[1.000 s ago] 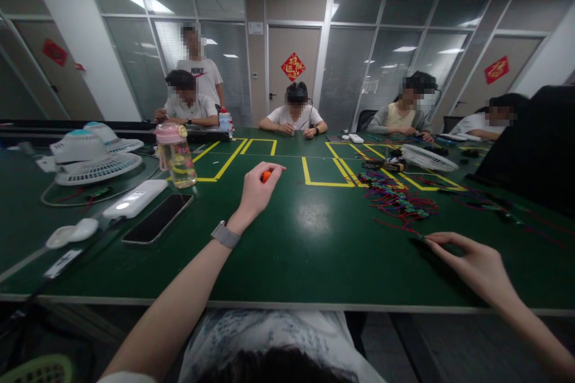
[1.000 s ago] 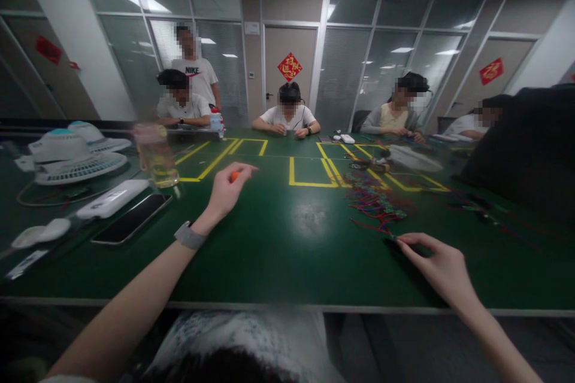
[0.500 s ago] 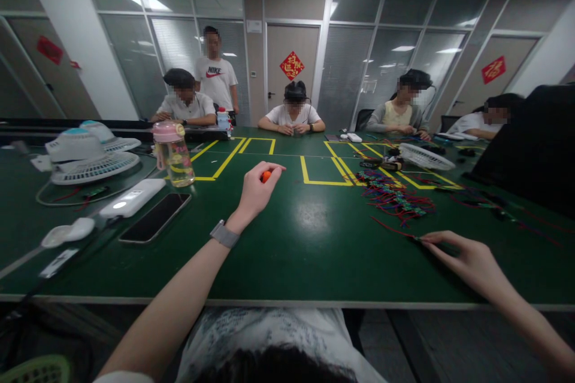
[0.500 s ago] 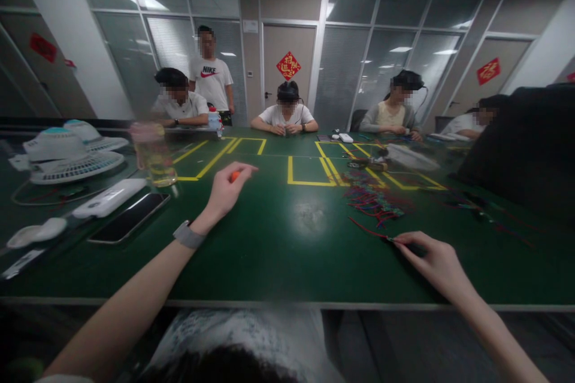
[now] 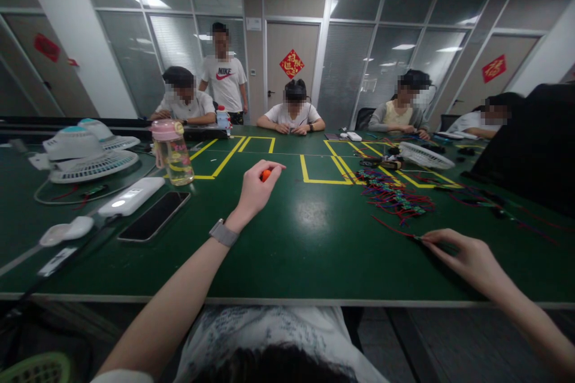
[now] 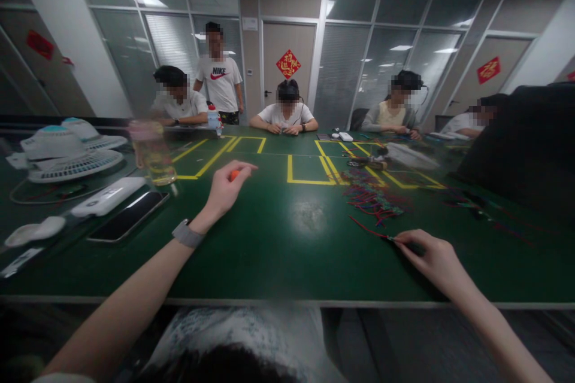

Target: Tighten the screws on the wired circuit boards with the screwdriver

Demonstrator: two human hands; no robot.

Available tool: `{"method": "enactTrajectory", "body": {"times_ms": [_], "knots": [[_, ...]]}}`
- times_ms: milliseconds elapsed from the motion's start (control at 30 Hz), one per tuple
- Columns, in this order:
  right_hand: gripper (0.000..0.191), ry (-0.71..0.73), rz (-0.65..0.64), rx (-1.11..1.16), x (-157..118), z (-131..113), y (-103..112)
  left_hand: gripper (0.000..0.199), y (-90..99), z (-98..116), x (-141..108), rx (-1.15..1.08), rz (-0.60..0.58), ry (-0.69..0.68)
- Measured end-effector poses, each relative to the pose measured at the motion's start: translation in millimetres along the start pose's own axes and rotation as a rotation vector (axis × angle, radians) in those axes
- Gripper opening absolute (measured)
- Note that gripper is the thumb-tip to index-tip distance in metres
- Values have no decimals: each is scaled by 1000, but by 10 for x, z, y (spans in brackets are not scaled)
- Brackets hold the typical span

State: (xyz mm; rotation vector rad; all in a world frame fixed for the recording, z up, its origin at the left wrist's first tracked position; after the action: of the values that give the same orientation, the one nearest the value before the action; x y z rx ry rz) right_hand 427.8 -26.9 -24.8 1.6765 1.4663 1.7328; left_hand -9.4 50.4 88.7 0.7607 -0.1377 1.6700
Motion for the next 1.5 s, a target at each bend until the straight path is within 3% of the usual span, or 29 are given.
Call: {"method": "enactTrajectory", "body": {"times_ms": [167, 300, 400, 500, 667, 833, 1167, 1333, 1500], "knots": [[39, 149, 21, -276, -22, -238, -38, 22, 12, 15, -2, 4, 11, -5], [44, 170, -24, -496, -39, -510, -174, 23, 10, 27, -6, 7, 6, -1], [47, 142, -31, -539, -63, -567, -185, 23, 16, 28, -8, 4, 7, 1], [49, 73, -10, -498, -132, -365, -93, 22, 26, 17, -4, 1, 11, 6], [47, -94, -7, -402, -297, 306, 79, 23, 25, 16, -3, 4, 11, 2], [43, -162, -69, -235, -305, 726, 34, 23, 7, 22, -11, 3, 7, 6], [54, -141, -249, -194, -240, 985, -283, 21, 2, 27, -18, -8, -7, 20], [53, -172, -187, -156, -221, 953, -235, 21, -7, 22, -19, -2, -7, 12], [57, -285, -14, -59, -125, 975, 4, 21, -6, 21, -16, -11, -9, 14]]}}
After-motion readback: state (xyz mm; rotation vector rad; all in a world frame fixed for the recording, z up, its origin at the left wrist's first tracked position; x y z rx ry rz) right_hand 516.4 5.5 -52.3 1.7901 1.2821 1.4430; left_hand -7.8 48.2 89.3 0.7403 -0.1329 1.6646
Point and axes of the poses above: each hand's wrist, its own x-axis towards the middle knuckle, its own y-axis out of the back of the hand, z = x × y, the point moved 10 cm from there along x, towards the middle knuckle, and after that the axes turned 14 degrees about y, right-handed, at the moved point
